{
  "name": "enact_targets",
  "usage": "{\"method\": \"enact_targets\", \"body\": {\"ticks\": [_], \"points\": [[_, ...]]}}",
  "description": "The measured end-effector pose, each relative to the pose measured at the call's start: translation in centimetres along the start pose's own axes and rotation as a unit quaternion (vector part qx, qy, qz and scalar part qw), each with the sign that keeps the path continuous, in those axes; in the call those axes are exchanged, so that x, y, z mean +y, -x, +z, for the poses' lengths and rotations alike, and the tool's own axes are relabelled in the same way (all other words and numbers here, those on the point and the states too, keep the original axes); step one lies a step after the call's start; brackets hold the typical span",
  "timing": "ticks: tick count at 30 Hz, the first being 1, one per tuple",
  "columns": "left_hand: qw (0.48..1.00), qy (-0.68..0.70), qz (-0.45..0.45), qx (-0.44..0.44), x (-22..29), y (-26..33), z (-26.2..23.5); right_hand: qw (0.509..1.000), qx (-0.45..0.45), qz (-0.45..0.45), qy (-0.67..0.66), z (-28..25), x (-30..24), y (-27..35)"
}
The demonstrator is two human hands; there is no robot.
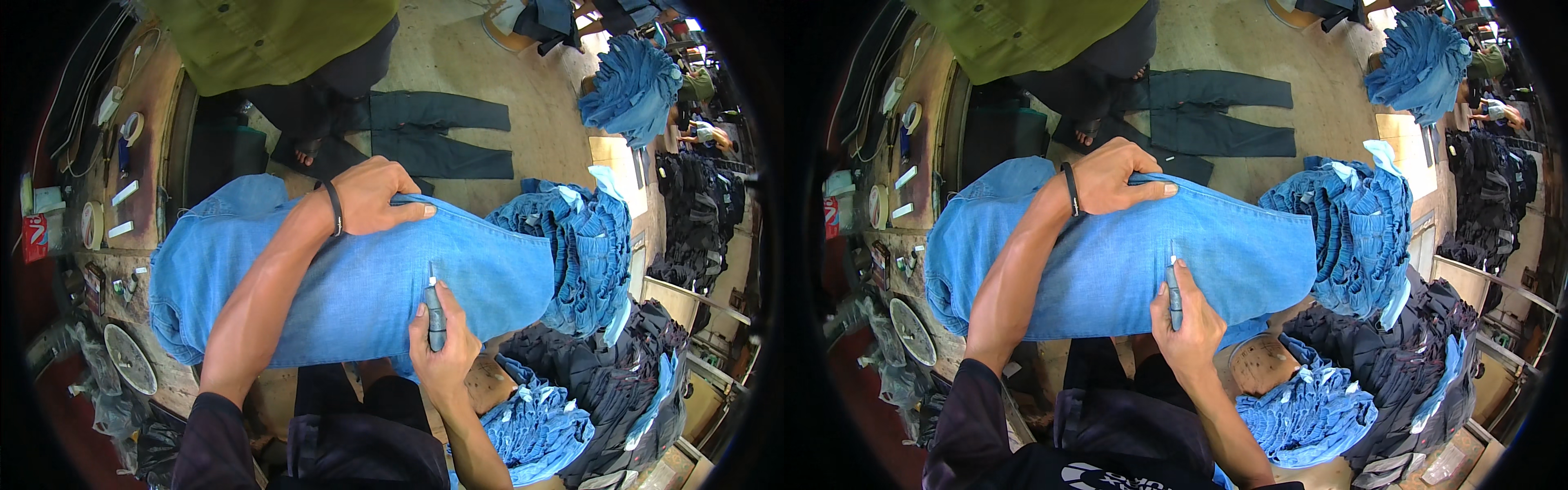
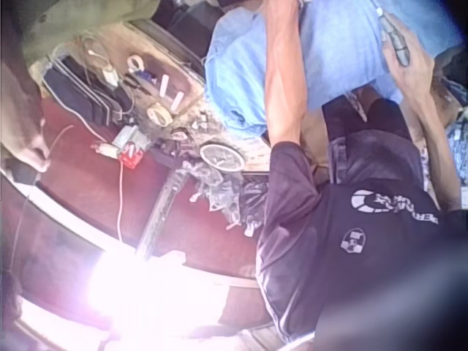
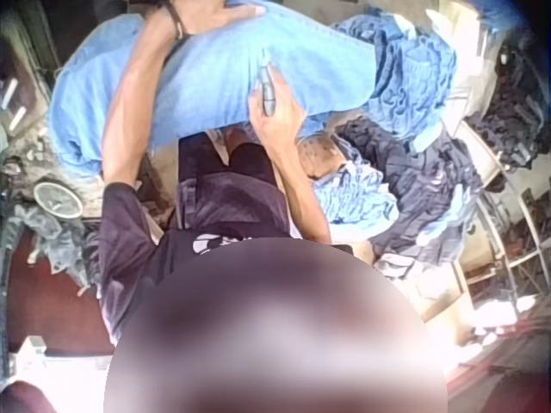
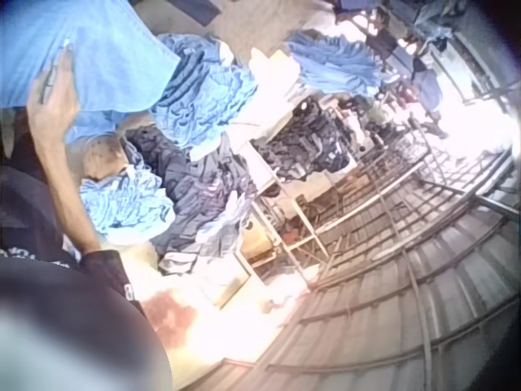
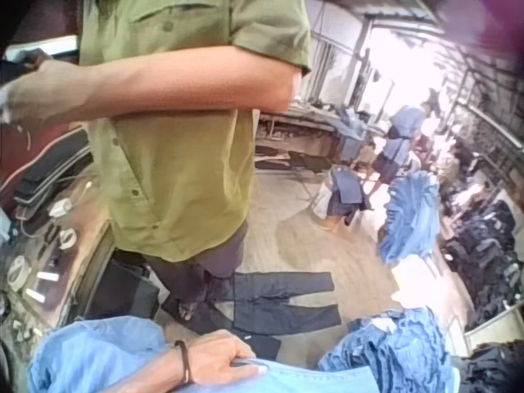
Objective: The person picks up a pair of light blue jeans and uses a rotary cutter to make small cuts and distress marks on the fabric. The person works on different areas of the jeans, including the thigh and knee, while other workers are visible in the background.
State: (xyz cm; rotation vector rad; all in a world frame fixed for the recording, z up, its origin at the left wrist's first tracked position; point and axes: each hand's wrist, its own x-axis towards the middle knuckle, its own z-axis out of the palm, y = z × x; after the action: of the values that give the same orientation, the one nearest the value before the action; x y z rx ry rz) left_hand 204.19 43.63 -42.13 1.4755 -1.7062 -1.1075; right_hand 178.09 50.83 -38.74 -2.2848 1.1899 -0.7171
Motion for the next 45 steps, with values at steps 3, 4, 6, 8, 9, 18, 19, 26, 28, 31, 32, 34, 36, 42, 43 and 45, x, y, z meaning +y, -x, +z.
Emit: {"method": "enact_targets", "body": {"ticks": [3,4,6,8,9,18,19,26,28,31,32,34,36,42,43,45], "points": [[1.0,0.004,0.0,0.002,-0.2,0.0,0.2,0.999,-0.03,0.018,0.005,-0.3,-0.2,0.0],[1.0,0.009,0.0,0.001,-0.3,0.0,0.2,1.0,-0.027,0.012,0.008,-0.3,-0.2,0.0],[1.0,0.014,-0.009,-0.005,-0.5,0.0,0.3,1.0,-0.017,0.005,0.011,-0.2,-0.2,-0.1],[1.0,0.004,-0.007,-0.004,-0.6,0.0,0.3,1.0,-0.004,0.001,0.01,0.0,0.0,-0.2],[1.0,-0.001,-0.006,-0.004,-0.7,0.0,0.4,1.0,0.0,-0.006,0.009,0.2,0.1,-0.2],[0.996,-0.083,-0.02,0.009,-0.4,0.0,0.3,0.997,-0.066,0.034,0.01,-2.3,-0.9,3.1],[0.996,-0.083,-0.028,0.006,-0.3,0.0,0.3,0.996,-0.077,0.044,0.01,-2.8,-1.2,3.9],[0.998,-0.043,0.009,0.036,-0.3,0.2,0.8,0.997,-0.065,0.048,0.017,-2.9,-0.7,5.7],[0.999,-0.035,-0.003,0.033,-0.3,0.2,0.8,0.997,-0.057,0.042,0.016,-2.8,-0.8,6.0],[0.999,-0.03,-0.018,0.027,-0.4,0.1,0.6,0.997,-0.054,0.043,0.017,-2.7,-0.7,6.3],[0.999,-0.024,-0.015,0.025,-0.4,0.1,0.6,0.997,-0.056,0.048,0.018,-2.8,-0.7,6.5],[1.0,-0.013,-0.026,0.0,-0.3,0.0,0.4,0.998,-0.038,0.039,-0.009,-2.9,-0.5,6.6],[0.997,-0.01,-0.055,-0.049,-0.1,0.0,-0.4,0.994,-0.023,0.098,-0.051,-3.4,-0.7,6.7],[0.983,0.071,-0.068,0.154,3.5,4.1,-2.6,0.98,0.033,0.178,-0.076,-6.0,1.1,2.8],[0.974,0.04,-0.064,0.212,4.0,6.5,-3.5,0.977,0.047,0.19,-0.089,-5.8,1.7,1.9],[0.927,-0.064,-0.099,0.355,5.0,12.7,-5.2,0.966,0.073,0.214,-0.13,-4.7,3.1,0.3]]}}
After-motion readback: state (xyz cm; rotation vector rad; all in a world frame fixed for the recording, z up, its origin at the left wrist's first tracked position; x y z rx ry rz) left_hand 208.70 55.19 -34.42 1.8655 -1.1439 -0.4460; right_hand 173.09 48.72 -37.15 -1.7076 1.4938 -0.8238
